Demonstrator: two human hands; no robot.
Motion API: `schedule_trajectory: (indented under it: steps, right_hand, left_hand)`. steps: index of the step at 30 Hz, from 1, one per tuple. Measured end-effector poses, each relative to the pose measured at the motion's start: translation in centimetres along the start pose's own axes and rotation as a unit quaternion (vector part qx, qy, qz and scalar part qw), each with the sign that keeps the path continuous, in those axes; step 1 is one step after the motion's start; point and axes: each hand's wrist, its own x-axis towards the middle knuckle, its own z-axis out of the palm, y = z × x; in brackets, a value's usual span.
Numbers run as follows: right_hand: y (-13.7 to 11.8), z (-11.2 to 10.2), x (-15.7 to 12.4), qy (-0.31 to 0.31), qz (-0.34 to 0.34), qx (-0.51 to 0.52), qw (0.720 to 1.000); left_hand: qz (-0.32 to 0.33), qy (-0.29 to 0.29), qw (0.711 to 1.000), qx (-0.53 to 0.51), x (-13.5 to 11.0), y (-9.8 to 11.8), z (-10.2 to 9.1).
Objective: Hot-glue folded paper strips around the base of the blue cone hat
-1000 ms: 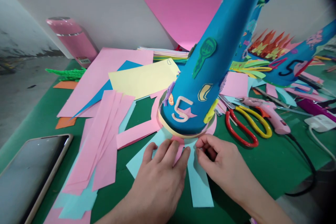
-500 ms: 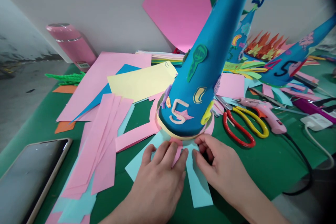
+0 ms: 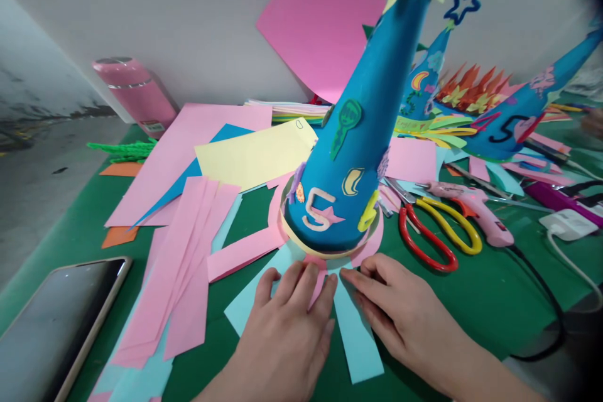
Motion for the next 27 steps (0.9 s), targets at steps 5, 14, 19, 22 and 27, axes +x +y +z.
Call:
schedule_trajectory:
  steps: [5,14,19,22,27]
  right_hand:
    - [0.0,-0.3,0.2,-0.01,0.005,-0.001,1.0]
    - [-0.2,-1.1,1.0,-0.046,0.0,-0.014,0.999]
    - [-0.1,-1.1,1.3,-0.046,-0.007,-0.009,0.999]
    - [0.1,-1.2,1.3,-0.045,-0.018,-0.011,0.999]
    - [0.6,-1.5,1.0,-0.046,-0.044,-0.014,0.998]
  left_hand:
    - [-0.002,0.006,1.0,0.001,0.1,0.1,0.0]
    - [-0.02,-0.005,1.0,-0.024,0.2,0.0,0.4]
    - [-0.043,-0.053,0.995,-0.069,0.7,0.1,-1.1]
    - [-0.056,-0.079,0.991,-0.09,1.2,0.4,-2.0]
    - [-0.075,-0.077,0.988,-0.108,1.9,0.8,-2.7]
